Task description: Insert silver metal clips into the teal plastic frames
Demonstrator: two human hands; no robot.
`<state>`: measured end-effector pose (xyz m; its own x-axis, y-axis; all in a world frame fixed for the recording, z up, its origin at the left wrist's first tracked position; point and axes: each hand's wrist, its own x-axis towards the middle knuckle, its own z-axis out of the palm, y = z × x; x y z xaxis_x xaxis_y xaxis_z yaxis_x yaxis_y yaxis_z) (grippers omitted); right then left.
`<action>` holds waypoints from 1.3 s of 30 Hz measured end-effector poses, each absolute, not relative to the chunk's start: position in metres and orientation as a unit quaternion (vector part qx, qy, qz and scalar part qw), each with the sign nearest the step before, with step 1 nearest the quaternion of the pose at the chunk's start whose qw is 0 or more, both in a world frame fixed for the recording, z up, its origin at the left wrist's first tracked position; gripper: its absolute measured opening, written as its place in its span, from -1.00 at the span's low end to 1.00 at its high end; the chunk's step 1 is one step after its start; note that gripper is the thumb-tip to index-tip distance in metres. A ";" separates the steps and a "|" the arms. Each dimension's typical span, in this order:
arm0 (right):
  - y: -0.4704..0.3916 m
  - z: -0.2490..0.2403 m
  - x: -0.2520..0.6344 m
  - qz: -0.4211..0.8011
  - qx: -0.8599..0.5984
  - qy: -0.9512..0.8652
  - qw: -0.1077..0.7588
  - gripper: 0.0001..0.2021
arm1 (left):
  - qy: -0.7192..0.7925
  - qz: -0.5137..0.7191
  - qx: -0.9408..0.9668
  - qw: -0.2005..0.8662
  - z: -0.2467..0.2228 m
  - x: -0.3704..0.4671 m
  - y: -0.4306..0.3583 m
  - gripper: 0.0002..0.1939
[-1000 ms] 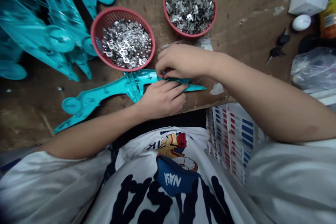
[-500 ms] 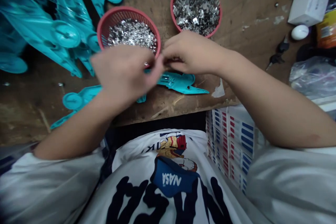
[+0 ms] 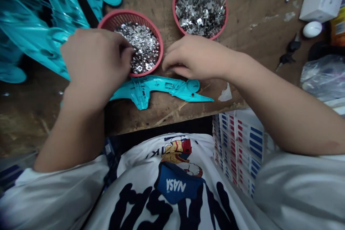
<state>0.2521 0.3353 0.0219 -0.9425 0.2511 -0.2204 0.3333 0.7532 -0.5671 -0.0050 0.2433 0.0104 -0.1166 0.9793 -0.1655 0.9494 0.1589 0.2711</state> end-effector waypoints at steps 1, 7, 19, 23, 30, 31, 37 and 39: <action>0.335 0.022 0.253 -0.312 0.159 0.935 0.053 -0.65 | 0.745 0.090 0.644 0.149 0.006 -0.007 0.246 -0.59; 0.324 0.028 0.244 -0.280 0.320 0.900 -0.098 -0.66 | 0.599 0.390 0.668 0.206 -0.023 -0.006 0.252 -0.75; 0.310 0.035 0.236 -0.506 0.362 0.767 -0.160 -0.77 | 0.493 0.473 0.704 0.196 -0.064 0.014 0.239 -0.63; 0.308 0.032 0.235 -0.485 0.363 0.780 -0.158 -0.70 | 0.511 0.479 0.686 0.195 -0.063 0.017 0.240 -0.54; 0.311 0.039 0.236 -0.387 0.352 0.838 -0.156 -0.79 | 0.563 0.431 0.695 0.123 -0.049 0.024 0.232 -0.72; 0.313 0.039 0.237 -0.370 0.344 0.852 -0.136 -0.78 | 0.569 0.398 0.711 0.113 -0.046 0.022 0.231 -0.76; 0.321 0.011 0.243 -0.382 0.190 0.904 0.029 -0.78 | 0.545 0.215 0.808 0.065 -0.046 0.002 0.241 -0.85; 0.320 -0.001 0.241 -0.401 0.155 0.902 0.043 -0.80 | 0.531 0.205 0.822 0.028 -0.053 0.001 0.248 -0.86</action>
<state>0.2413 0.3198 -0.0007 -0.9481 0.2449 -0.2028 0.3145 0.6296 -0.7104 0.0005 0.2478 -0.0529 0.3515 0.8845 0.3069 0.8613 -0.4340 0.2641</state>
